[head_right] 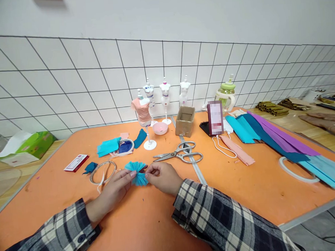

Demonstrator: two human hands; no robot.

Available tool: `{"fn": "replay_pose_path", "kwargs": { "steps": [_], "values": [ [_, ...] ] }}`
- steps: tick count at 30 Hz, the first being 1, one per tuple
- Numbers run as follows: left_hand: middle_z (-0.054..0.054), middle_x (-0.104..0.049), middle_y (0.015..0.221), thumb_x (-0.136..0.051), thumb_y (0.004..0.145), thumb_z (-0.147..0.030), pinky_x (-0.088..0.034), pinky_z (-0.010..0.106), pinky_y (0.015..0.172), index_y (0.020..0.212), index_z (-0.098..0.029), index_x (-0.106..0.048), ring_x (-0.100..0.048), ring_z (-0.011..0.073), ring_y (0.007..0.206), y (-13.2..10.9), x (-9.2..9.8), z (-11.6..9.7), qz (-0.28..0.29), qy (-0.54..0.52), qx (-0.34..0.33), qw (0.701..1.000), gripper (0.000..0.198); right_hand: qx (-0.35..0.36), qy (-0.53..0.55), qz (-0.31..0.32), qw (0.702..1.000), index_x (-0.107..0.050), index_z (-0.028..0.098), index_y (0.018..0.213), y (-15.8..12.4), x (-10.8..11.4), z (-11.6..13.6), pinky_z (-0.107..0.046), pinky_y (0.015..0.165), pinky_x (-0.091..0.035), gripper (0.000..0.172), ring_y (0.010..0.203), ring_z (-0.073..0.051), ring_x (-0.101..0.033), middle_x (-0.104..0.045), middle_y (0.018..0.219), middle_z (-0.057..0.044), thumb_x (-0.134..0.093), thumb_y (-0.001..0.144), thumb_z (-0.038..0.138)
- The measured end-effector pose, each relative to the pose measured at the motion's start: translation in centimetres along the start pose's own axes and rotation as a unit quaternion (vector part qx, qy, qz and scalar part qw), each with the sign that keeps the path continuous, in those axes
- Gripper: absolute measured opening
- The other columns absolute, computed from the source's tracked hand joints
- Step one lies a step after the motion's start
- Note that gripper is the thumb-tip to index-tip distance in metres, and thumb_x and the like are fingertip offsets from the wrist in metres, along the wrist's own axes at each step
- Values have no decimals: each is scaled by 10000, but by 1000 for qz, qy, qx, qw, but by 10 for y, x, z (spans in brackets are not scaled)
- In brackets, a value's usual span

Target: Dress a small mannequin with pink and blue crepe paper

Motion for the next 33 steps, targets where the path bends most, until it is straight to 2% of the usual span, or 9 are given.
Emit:
{"fn": "replay_pose_path", "kwargs": {
  "steps": [4, 8, 10, 12, 18, 23, 26, 28, 33],
  "values": [
    [91, -743, 914, -734, 799, -412, -520, 328, 748, 1019, -154, -715, -671, 212, 786, 0, 3, 2, -12, -39, 41, 998, 339, 8, -30, -7, 999, -609, 180, 766, 0, 0, -5, -205, 520, -446, 99, 556, -87, -499, -559, 639, 32, -666, 760, 261],
    [71, -729, 881, -731, 813, -402, -498, 275, 655, 1008, -151, -690, -653, 173, 723, 1, 6, 6, -12, -11, 47, 999, 320, -56, 56, 59, 995, -599, 181, 897, 0, -2, -9, -197, 495, -484, 272, 583, -94, -537, -576, 684, 35, -742, 707, 313],
    [58, -715, 840, -739, 807, -406, -495, 269, 643, 992, -147, -681, -643, 162, 700, 2, 6, 6, -7, 2, 45, 999, 324, -69, 80, 97, 990, -607, 178, 978, 0, -3, -8, -188, 506, -489, 374, 666, -110, -585, -634, 797, 2, -768, 685, 346],
    [43, -700, 793, -747, 798, -414, -484, 254, 621, 977, -143, -677, -621, 144, 663, 2, 4, 5, -12, 19, 35, 999, 332, -72, 83, 106, 988, -622, 172, 981, -1, -3, -7, -179, 499, -473, 388, 709, -122, -598, -648, 839, -19, -754, 705, 411],
    [49, -713, 802, -771, 759, -454, -504, 274, 673, 974, -142, -670, -638, 166, 710, 4, 0, 1, 4, 29, 30, 999, 392, -24, 91, 44, 995, -630, 154, 803, 4, 1, -10, -223, 554, -442, 338, 586, -101, -535, -597, 672, 13, -735, 723, 465],
    [78, -718, 921, -691, 824, -490, -513, 289, 709, 1019, -153, -679, -642, 181, 788, 4, 2, 0, 1, 46, 36, 998, 390, 34, 66, -41, 996, -632, 167, 760, 8, 8, -13, -258, 649, -474, 217, 654, -124, -561, -631, 713, -1, -699, 746, 373],
    [89, -721, 982, -737, 768, -503, -513, 316, 777, 1004, -164, -683, -652, 212, 878, 5, 0, -1, 21, 65, 37, 997, 416, 42, 45, -47, 997, -634, 171, 786, 9, 6, -14, -258, 648, -483, 172, 657, -126, -571, -641, 728, -4, -676, 759, 336],
    [74, -727, 908, -765, 723, -513, -499, 309, 764, 935, -161, -688, -651, 208, 840, 5, -2, -1, 24, 93, 38, 995, 418, 52, 40, -41, 997, -642, 173, 796, 9, 4, -15, -260, 653, -493, 156, 670, -131, -589, -655, 748, -10, -665, 770, 325],
    [17, -680, 715, -750, 713, -524, -431, 251, 628, 811, -149, -681, -581, 145, 649, 6, -2, -1, -21, 140, 46, 989, 394, 64, -11, -59, 996, -665, 173, 784, 7, 4, -12, -252, 632, -474, 115, 661, -132, -597, -665, 739, -12, -648, 786, 286]
  ]
}}
Point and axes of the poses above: each hand's wrist, its own y-axis towards the middle knuckle, its own x-axis out of the back of the hand, z = x × y, the point moved 2 cm from there along y, towards the middle knuckle
